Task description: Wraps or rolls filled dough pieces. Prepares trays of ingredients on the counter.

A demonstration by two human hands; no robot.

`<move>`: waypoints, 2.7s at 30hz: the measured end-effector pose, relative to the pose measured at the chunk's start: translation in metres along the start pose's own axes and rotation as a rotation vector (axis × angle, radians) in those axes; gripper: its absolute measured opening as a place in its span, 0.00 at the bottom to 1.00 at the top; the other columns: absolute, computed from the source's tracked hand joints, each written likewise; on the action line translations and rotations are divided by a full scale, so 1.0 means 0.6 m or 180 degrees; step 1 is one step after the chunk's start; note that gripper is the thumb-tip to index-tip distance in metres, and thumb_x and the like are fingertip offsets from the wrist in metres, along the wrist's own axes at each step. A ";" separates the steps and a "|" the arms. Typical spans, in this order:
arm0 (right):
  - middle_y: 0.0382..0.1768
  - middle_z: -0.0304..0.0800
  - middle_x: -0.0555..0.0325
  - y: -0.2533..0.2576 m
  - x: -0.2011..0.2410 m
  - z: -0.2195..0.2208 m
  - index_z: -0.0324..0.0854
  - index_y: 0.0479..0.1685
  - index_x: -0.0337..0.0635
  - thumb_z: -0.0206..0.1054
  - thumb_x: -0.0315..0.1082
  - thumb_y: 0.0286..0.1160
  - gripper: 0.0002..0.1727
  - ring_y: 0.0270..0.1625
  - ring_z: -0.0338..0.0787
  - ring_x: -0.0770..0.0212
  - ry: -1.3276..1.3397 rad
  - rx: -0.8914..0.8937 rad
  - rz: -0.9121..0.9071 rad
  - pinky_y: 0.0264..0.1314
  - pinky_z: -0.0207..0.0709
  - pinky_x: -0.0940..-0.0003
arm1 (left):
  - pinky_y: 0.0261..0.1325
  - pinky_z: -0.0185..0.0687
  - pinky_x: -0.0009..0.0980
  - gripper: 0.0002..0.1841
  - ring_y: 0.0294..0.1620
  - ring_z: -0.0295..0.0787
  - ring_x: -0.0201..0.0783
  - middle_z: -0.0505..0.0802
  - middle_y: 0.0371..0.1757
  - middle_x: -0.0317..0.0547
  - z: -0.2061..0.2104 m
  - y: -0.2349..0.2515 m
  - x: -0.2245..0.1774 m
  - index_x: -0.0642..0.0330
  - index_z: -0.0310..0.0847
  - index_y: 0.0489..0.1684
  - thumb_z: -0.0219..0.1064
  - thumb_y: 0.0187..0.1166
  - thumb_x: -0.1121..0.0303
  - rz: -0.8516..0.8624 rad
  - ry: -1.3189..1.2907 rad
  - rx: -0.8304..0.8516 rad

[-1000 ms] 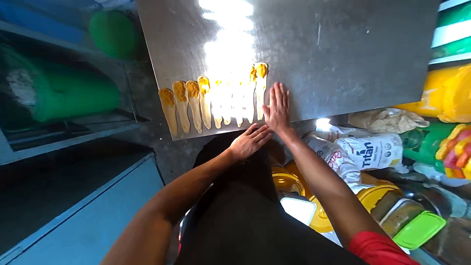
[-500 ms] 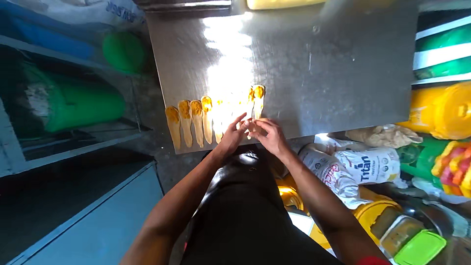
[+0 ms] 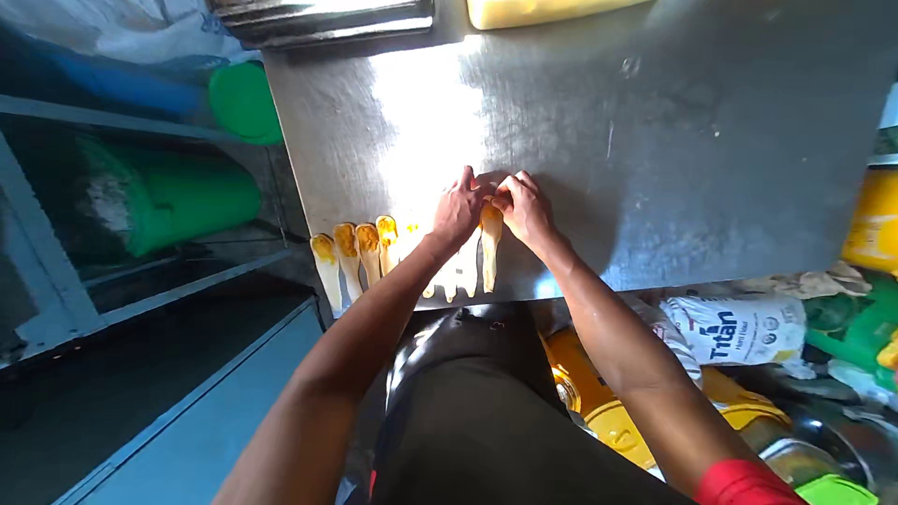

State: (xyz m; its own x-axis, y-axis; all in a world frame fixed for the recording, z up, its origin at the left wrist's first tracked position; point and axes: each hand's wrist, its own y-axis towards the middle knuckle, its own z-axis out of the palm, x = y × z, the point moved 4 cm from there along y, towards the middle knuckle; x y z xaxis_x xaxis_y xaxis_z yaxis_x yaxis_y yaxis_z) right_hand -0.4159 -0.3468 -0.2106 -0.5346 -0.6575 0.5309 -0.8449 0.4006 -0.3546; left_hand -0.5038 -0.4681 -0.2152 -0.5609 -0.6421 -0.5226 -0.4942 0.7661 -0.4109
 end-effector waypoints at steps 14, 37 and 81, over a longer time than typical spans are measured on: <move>0.57 0.90 0.52 -0.134 -0.022 0.079 0.92 0.54 0.48 0.69 0.29 0.74 0.13 0.62 0.88 0.52 -0.0012 -0.1485 -0.0528 0.64 0.81 0.53 | 0.49 0.84 0.48 0.13 0.54 0.89 0.52 0.91 0.58 0.50 0.045 -0.092 -0.022 0.56 0.91 0.56 0.63 0.81 0.76 0.1149 0.0717 -0.0774; 0.39 0.94 0.61 -0.110 -0.035 0.069 0.88 0.48 0.46 0.77 0.40 0.73 0.11 0.40 0.93 0.65 0.1141 -0.1685 0.0798 0.47 0.88 0.61 | 0.57 0.88 0.49 0.08 0.49 0.93 0.48 0.94 0.45 0.50 0.057 -0.045 -0.003 0.61 0.88 0.47 0.70 0.79 0.68 0.0325 -0.0881 -0.0902; 0.96 0.45 0.47 -0.036 0.006 0.095 0.48 0.96 0.40 0.39 0.61 0.91 0.43 0.98 0.38 0.48 -0.1335 -0.1001 -0.0419 0.98 0.32 0.37 | 0.95 0.53 0.48 0.20 0.96 0.50 0.56 0.58 0.94 0.62 0.263 -0.351 -0.038 0.78 0.80 0.64 0.42 0.89 0.77 0.1539 0.1102 0.0110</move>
State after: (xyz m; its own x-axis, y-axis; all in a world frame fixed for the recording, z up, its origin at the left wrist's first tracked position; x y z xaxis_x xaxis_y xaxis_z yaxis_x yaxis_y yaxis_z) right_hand -0.3987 -0.3942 -0.2448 -0.4240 -0.8876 0.1797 -0.9040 0.4269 -0.0242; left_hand -0.2822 -0.6103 -0.2343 -0.9037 -0.1873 -0.3849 -0.1100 0.9706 -0.2141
